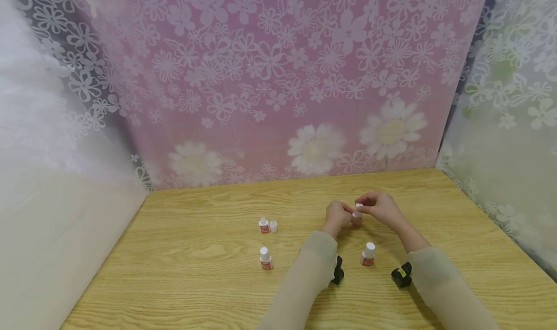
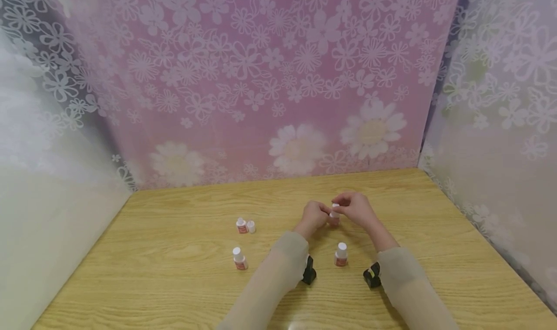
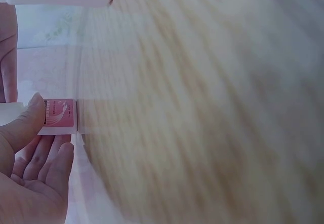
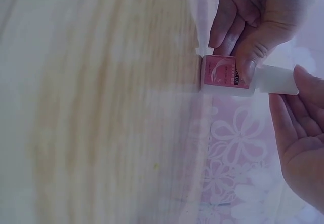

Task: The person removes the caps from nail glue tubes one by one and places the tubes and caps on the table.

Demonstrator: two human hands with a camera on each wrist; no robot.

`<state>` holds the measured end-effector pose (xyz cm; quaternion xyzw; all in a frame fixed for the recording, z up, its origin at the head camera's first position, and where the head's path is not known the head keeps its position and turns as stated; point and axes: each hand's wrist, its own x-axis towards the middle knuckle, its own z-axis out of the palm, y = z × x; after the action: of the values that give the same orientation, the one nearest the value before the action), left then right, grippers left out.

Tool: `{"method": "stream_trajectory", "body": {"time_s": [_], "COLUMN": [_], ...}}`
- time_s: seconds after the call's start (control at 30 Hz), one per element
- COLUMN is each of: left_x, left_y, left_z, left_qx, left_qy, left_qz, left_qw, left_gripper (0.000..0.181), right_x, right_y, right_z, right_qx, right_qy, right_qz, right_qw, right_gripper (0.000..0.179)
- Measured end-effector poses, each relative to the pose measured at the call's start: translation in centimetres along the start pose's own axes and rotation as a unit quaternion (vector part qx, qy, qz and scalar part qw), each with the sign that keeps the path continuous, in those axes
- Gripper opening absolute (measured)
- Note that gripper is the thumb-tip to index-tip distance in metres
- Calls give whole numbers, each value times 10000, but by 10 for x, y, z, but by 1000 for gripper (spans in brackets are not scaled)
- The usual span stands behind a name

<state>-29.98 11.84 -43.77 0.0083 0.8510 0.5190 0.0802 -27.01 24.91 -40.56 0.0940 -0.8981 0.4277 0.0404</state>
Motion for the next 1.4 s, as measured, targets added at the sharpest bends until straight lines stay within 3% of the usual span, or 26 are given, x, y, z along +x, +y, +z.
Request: {"method": "stream_trajectory", "body": {"time_s": [0.37, 0.8, 1.17, 1.4], "left_x": [1, 0, -2, -2], "left_y": [2, 1, 1, 1], "left_z": [0, -1, -3, -3], "left_qx": [57, 95, 103, 40], "left_qy": [2, 61, 49, -4], "left_qz": [50, 84, 196, 177], "left_qw": [10000, 9999, 9997, 9998], "left_gripper": [18, 18, 18, 17], "right_x": [-1, -2, 0, 0], "right_y": [2, 8, 8, 8], "right_z": [-2, -1, 1, 2], "right_qx": [618, 746, 86, -148], "right_qy": [-339, -436, 190, 268], "right_qz": [-149, -238, -58, -26], "right_qw": [9974, 9960, 9998, 9995], "right_gripper": [26, 32, 35, 33]}}
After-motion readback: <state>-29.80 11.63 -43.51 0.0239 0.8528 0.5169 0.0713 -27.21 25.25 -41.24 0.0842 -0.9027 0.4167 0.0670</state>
